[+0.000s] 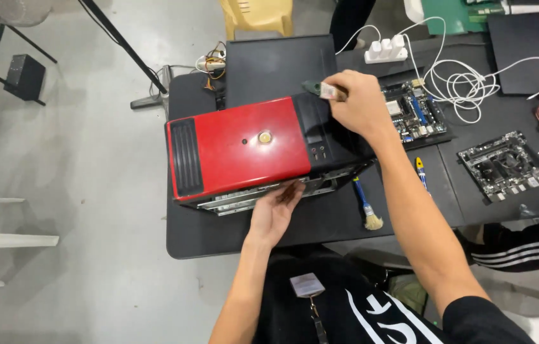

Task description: Dusting the interior and exterior of a computer case using different sized brushes to remove debris.

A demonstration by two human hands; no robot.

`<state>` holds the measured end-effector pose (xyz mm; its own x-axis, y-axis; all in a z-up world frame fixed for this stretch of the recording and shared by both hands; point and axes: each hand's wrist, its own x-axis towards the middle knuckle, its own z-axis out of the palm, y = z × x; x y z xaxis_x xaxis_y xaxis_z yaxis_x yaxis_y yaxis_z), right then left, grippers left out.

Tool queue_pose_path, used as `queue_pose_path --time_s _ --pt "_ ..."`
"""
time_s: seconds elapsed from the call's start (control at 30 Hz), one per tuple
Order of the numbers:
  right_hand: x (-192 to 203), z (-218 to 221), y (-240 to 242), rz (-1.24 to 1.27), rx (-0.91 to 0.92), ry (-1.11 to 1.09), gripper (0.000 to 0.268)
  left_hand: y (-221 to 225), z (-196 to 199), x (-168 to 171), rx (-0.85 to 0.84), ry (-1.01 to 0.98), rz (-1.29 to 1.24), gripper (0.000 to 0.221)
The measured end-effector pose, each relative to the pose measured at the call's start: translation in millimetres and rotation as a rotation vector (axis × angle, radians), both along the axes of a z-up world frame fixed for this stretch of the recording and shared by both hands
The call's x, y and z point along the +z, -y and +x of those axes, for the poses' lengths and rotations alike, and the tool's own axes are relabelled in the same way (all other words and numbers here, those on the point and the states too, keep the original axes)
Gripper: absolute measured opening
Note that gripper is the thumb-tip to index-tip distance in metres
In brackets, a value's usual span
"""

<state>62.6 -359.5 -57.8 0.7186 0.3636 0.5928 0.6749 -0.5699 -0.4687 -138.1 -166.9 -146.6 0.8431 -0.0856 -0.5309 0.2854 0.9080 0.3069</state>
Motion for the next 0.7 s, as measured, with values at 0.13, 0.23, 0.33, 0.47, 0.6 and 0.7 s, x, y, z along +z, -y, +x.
queue_pose_path --time_s 0.13,0.23,0.33,0.47,0.6,0.7 --pt "30.3 -25.6 13.3 -0.087 -0.143 -0.290 0.014 -3.3 8.3 32.3 -0.039 0.103 -0.153 0.041" --pt "33.0 -31.1 18.1 -0.160 -0.191 -0.574 0.026 3.7 21.9 13.9 0.055 0.099 -0.265 0.043" --pt "40.4 -32.3 14.0 -0.128 -0.177 -0.629 0.031 15.9 38.7 14.1 0.121 0.109 -0.450 0.037" --pt "45.5 -35.7 12.0 -0.117 -0.197 -0.675 0.037 24.7 46.5 2.4 0.054 0.138 -0.499 0.042" --pt "51.4 -41.9 8.7 -0.102 -0.213 -0.718 0.034 15.5 52.5 -24.7 0.020 0.078 -0.389 0.047" --pt "52.2 -44.4 7.0 -0.094 -0.229 -0.697 0.031 -2.1 57.6 -51.1 -0.046 0.090 -0.280 0.044"
